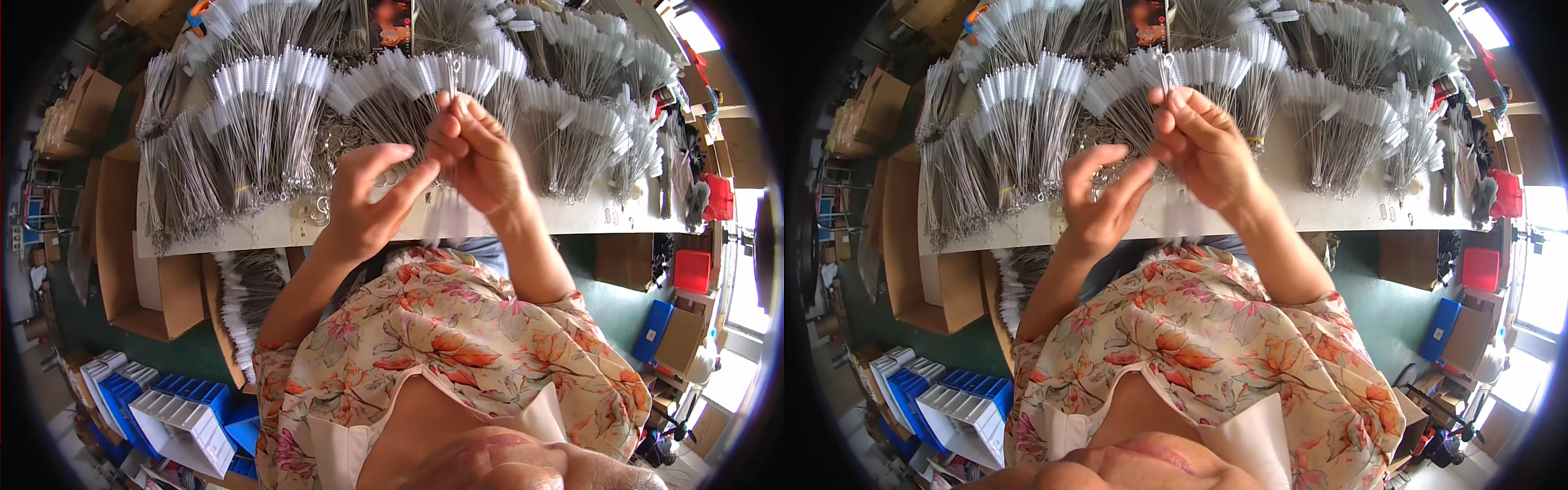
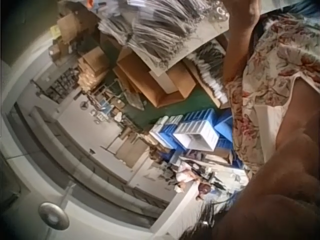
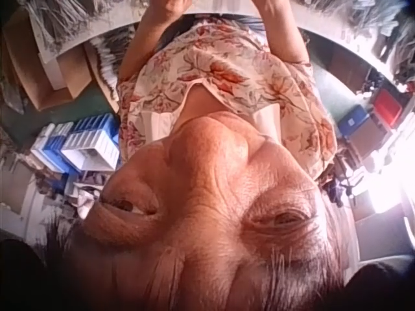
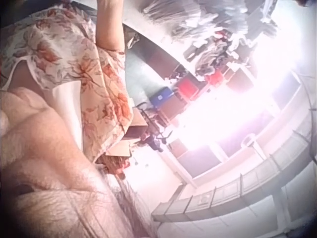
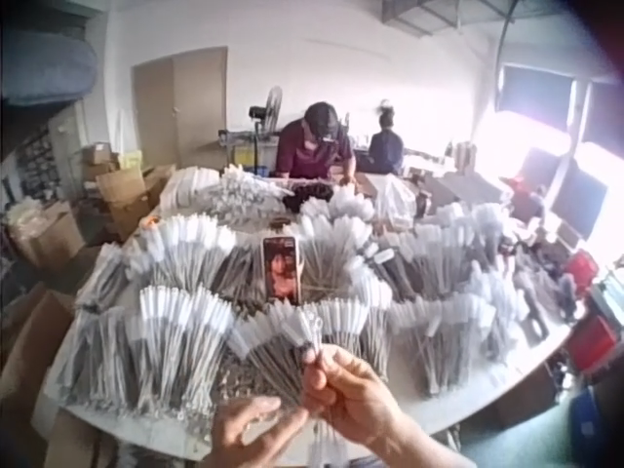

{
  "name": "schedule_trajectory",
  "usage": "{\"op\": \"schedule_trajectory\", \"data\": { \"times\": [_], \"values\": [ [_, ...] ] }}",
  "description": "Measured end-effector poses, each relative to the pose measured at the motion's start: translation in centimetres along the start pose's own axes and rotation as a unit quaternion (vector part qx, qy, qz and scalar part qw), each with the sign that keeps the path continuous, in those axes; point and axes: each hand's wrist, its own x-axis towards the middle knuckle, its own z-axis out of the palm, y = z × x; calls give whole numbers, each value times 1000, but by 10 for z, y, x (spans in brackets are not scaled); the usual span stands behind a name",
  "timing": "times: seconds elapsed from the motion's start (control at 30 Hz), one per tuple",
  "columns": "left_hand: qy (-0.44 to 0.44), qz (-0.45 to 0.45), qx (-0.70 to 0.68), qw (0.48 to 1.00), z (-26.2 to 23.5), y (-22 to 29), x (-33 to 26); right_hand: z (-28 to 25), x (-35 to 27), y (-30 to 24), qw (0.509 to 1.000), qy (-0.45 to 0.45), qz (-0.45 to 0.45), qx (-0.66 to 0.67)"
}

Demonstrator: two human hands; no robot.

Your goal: The person is seen picking up small ring-like components and attaching them to the ends of bundles of fine, white, brush-like bristles.

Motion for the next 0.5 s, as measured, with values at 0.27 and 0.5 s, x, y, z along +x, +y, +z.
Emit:
{"op": "schedule_trajectory", "data": {
  "times": [0.27, 0.5],
  "values": [
    [-202, -309, -439, 819, -13, 19, 1, 6, -33, 22, 823, -120, 57, -552],
    [-197, -132, -226, 945, -31, 15, -32, -10, -47, 14, 847, -91, 326, -410]
  ]
}}
